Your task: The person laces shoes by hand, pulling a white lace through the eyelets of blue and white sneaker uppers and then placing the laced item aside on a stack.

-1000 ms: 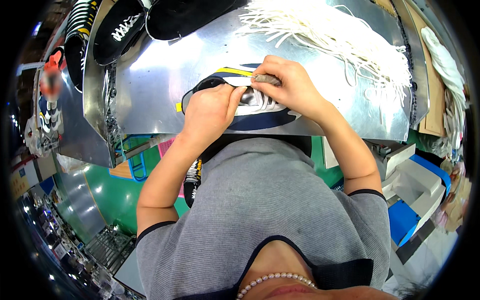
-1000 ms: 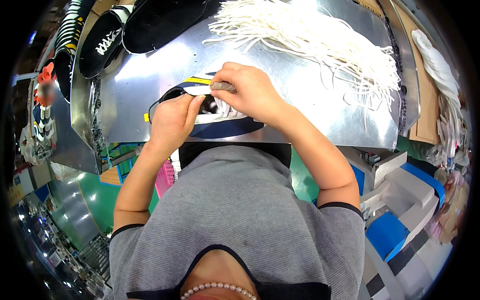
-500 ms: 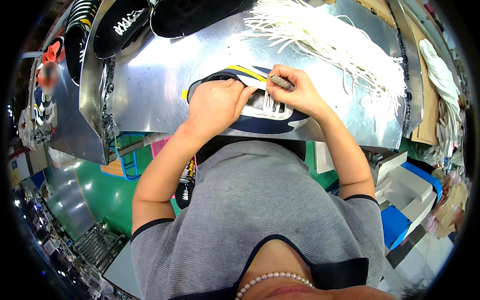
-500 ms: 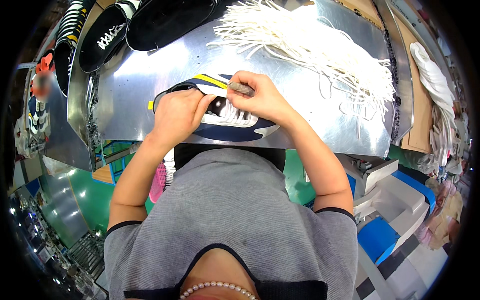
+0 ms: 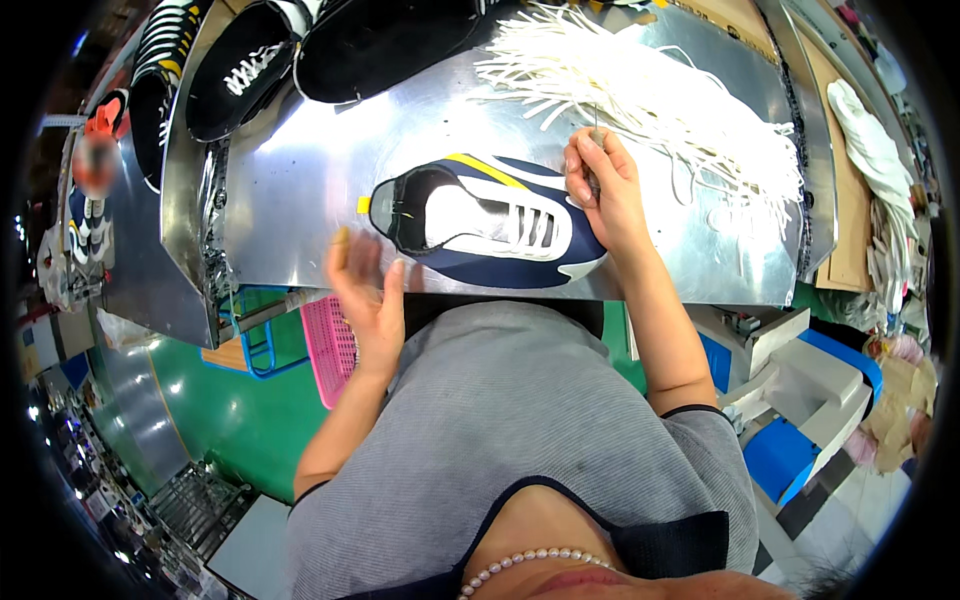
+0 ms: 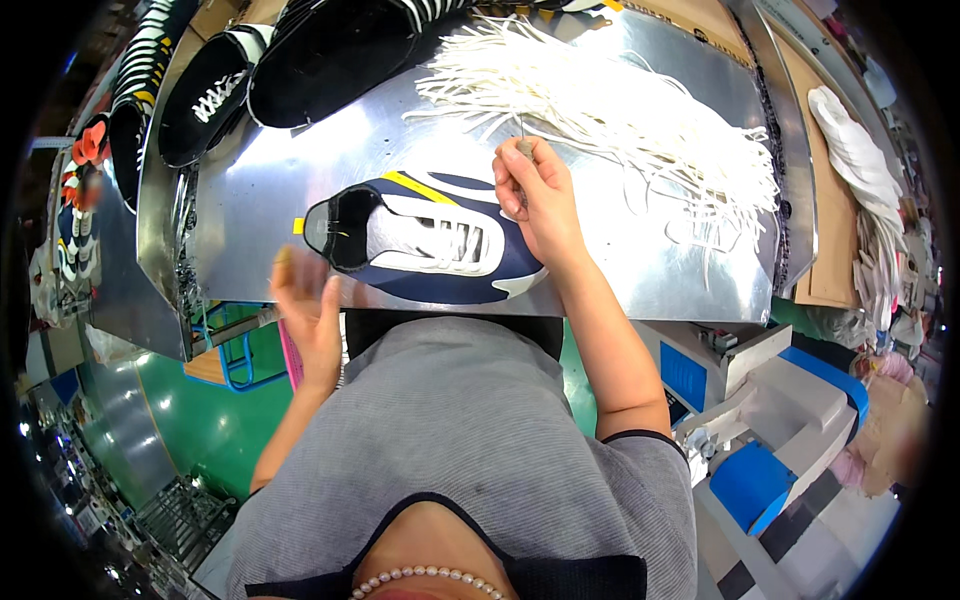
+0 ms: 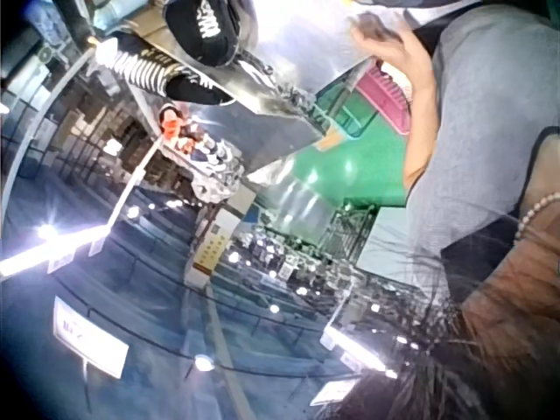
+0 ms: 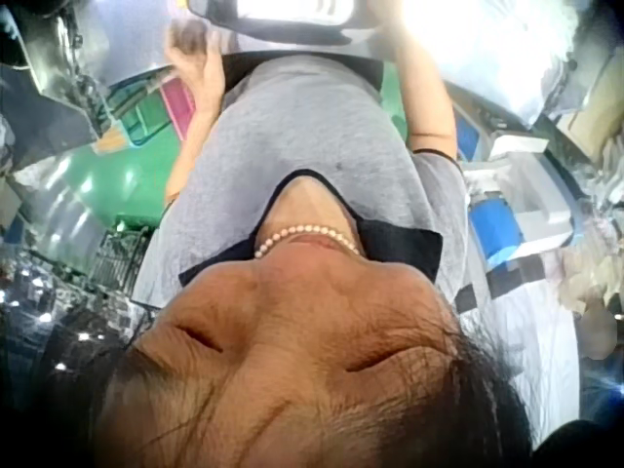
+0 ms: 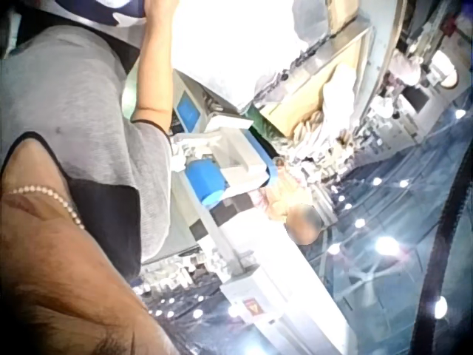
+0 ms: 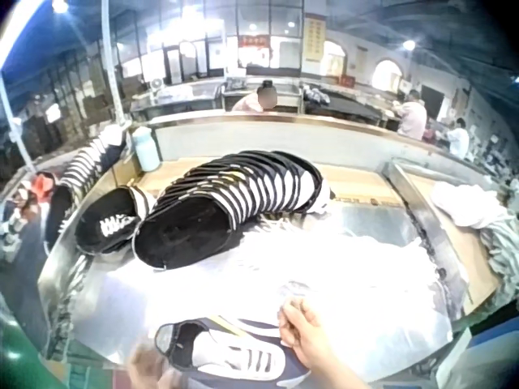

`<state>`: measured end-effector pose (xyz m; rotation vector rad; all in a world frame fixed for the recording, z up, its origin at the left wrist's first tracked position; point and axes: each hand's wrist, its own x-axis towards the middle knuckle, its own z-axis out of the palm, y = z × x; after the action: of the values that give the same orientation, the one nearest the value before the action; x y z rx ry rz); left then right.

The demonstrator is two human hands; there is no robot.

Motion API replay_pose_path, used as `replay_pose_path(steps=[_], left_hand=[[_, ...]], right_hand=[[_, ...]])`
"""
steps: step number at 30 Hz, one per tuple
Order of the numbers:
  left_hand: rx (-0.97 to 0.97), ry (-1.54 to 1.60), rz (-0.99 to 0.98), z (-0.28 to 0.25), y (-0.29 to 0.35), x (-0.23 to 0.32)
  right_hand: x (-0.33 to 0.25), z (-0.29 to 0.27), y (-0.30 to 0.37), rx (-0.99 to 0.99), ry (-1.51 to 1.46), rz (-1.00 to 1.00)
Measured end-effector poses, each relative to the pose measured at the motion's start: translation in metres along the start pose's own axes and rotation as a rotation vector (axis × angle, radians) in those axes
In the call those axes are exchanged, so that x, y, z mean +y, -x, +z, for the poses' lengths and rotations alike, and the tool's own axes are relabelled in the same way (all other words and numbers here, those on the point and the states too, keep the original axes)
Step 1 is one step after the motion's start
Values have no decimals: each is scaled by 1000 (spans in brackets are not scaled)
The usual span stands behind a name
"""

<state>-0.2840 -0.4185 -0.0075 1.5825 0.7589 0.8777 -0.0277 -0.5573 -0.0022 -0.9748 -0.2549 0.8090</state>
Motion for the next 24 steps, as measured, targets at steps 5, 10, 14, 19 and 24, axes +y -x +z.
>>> replay_pose_path(steps=[5, 10, 14, 19, 24], left_hand=[[-158, 542, -617, 3, -9, 14], [-390, 1008, -565, -20, -64, 39], [-172, 404, -198, -47, -114, 123], [-14, -898, 437, -63, -241, 75], [-87, -968, 346, -21, -373, -19]], right_hand=[[2, 24, -11, -66, 169, 103], [21, 53, -19, -211, 3, 194], [23, 68, -13, -164, 130, 204], [10, 29, 3, -38, 470, 146], [6, 22, 7, 6, 995, -231]])
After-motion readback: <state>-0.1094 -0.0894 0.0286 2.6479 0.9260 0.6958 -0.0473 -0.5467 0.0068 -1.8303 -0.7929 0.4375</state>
